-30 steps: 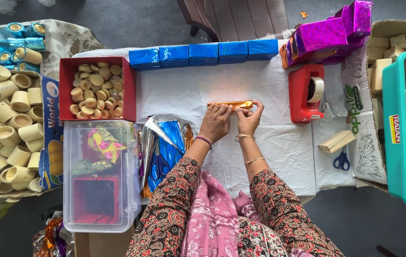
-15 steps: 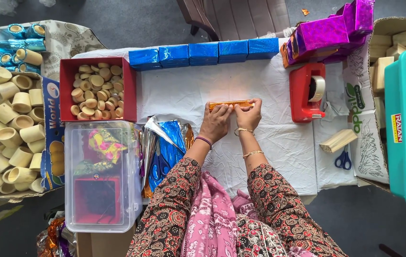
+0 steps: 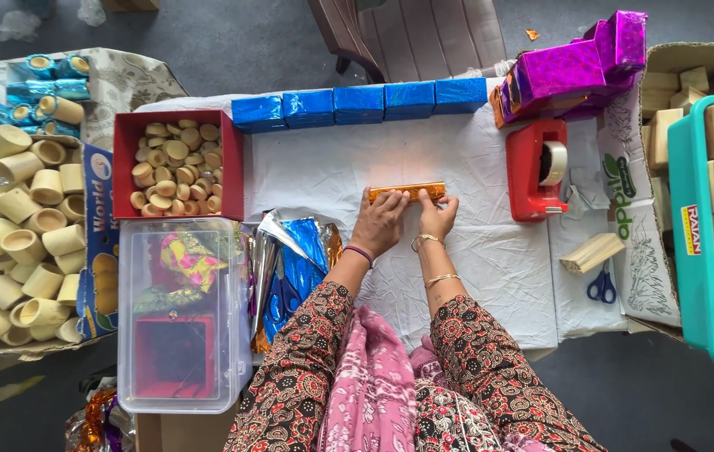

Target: The person wipes a small wooden box with a cloth, then wraps it in a sheet of orange metallic foil. They fold the foil around the box and secure it with clear tape from a dispenser.

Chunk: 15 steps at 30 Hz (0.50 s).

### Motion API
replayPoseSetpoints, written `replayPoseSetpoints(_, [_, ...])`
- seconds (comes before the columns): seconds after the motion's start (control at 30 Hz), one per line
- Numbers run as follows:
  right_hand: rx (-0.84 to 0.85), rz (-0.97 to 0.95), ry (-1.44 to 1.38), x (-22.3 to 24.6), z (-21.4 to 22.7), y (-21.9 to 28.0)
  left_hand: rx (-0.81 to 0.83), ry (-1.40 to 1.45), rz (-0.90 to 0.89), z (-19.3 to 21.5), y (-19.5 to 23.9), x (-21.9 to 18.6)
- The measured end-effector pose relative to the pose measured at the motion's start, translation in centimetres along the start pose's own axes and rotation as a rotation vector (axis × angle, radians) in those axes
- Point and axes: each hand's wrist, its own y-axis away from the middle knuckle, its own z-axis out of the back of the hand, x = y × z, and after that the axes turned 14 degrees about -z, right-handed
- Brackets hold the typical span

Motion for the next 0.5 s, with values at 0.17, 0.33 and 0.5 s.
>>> replayPoseSetpoints(0.17, [-0.377,-0.136,0.498,3.8,-1.3,3.2,0.012,-0.004,0.004,-0.3,0.2,-0.1])
replayPoseSetpoints(0.33, [-0.289,-0.060,0.741,9.4,-3.2,6.6,0.008,-0.013,0.003,-0.6,0.3,0.0])
replayPoseSetpoints(0.5, [-0.504,-0.062,0.734,2.1,-1.3,0.9,0.014,-0.018,-0.006,-0.1,0.2,-0.3])
